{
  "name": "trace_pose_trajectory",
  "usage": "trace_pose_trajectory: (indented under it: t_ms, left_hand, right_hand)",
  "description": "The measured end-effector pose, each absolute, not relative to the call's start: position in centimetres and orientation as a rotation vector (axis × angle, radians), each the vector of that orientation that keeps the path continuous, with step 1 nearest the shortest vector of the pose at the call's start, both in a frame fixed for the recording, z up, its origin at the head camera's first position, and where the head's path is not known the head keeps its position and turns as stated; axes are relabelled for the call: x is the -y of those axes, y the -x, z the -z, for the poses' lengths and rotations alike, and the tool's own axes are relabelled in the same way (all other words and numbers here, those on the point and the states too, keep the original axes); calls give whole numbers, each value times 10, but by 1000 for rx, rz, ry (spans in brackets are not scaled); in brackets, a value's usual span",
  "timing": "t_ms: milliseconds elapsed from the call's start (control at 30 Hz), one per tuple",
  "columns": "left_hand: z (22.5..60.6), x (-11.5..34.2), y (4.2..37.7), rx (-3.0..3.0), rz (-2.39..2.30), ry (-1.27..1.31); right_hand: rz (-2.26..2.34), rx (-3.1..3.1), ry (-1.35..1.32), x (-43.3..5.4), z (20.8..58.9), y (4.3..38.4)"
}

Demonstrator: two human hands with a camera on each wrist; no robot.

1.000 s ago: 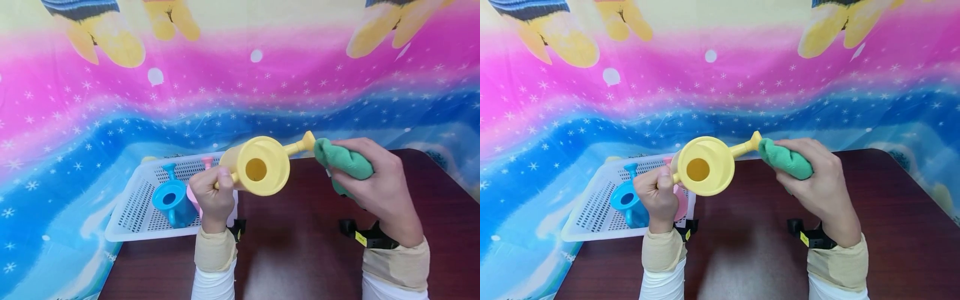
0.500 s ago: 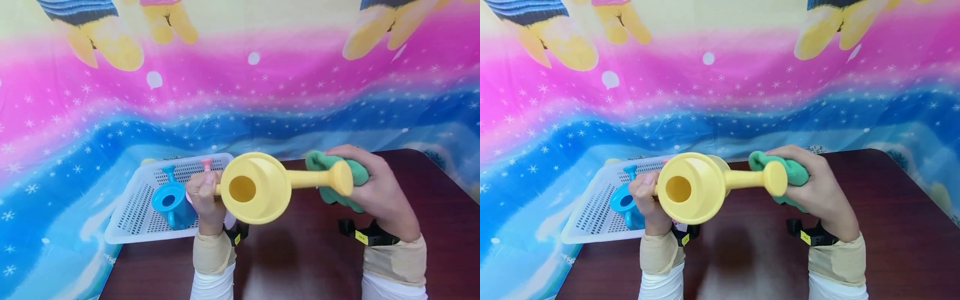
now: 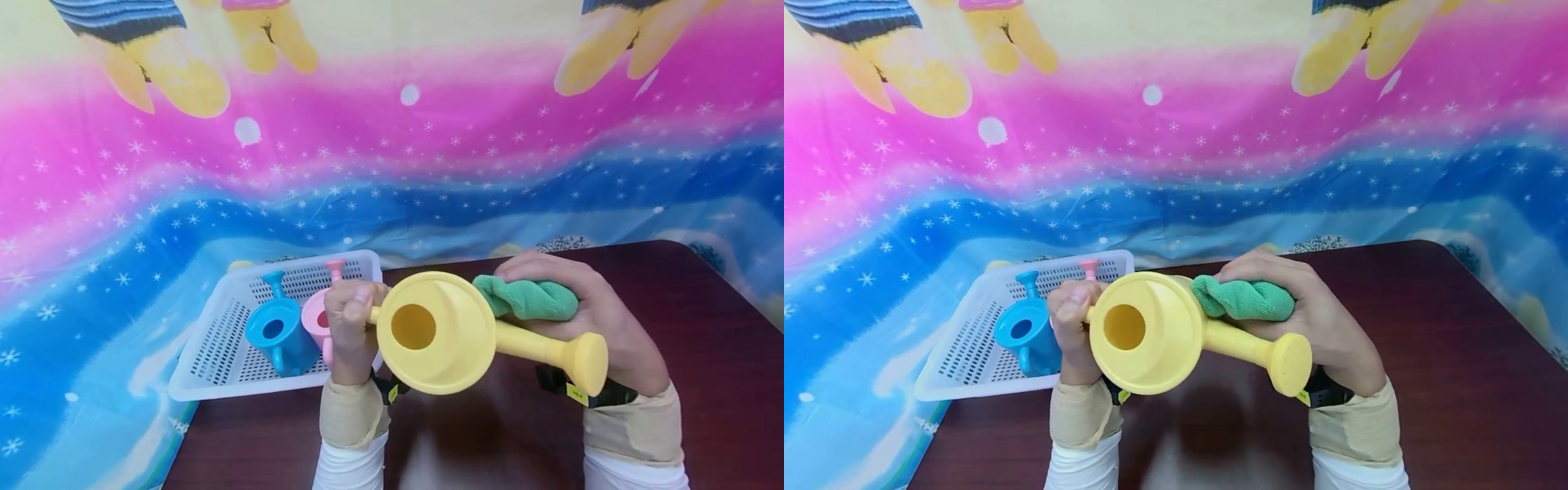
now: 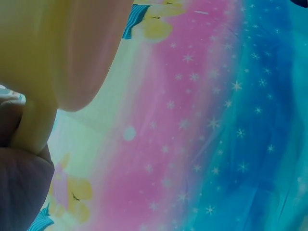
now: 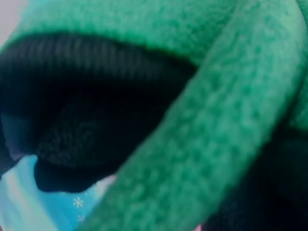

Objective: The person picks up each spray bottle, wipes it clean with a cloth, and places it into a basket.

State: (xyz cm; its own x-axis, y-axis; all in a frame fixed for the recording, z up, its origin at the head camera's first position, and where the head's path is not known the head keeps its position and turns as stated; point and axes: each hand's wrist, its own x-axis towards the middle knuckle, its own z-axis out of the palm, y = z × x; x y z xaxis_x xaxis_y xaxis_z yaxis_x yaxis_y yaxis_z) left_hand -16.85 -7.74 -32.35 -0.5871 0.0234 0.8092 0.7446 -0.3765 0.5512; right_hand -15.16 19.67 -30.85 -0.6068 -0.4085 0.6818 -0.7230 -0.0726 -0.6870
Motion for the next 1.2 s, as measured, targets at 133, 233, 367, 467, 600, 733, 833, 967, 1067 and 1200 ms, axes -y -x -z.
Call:
trace_pose_trajectory:
  t_ms: [133,233,367,467,600,733,833,967,1067,1200]
  left_hand:
    - [323,76,168,1379,2073,1078]
    - [323,75,167,1371,2081,1102]
    - [321,75,164,1370,2039,1149]
    - [320,74,163,1371,2018,1190]
    - [321,71,165,1358,2024,1281]
    - [323,65,170,1389,2024,1419]
    - [326,62,173,1479,1979,1507]
    - [330,58,176,1559,1913,1580]
    - [331,57,177,1568,1901,1601]
    - [331,57,176,1570,1904,1602]
  right_hand:
    - [-1704,1924,-1263,-199,309,153]
    - [-1648,2017,-1217,-201,310,153]
    - [-1506,2265,-1055,-202,309,152]
    - [-1474,2398,-967,-201,308,154]
    - [-1509,2482,-897,-202,310,158]
    - [-1485,2472,-976,-202,313,164]
    - [-1466,2401,-1127,-200,313,166]
    - [-1545,2258,-1278,-200,310,161]
    - [-1644,2110,-1361,-206,309,155]
    - [-1704,1929,-1500,-216,312,153]
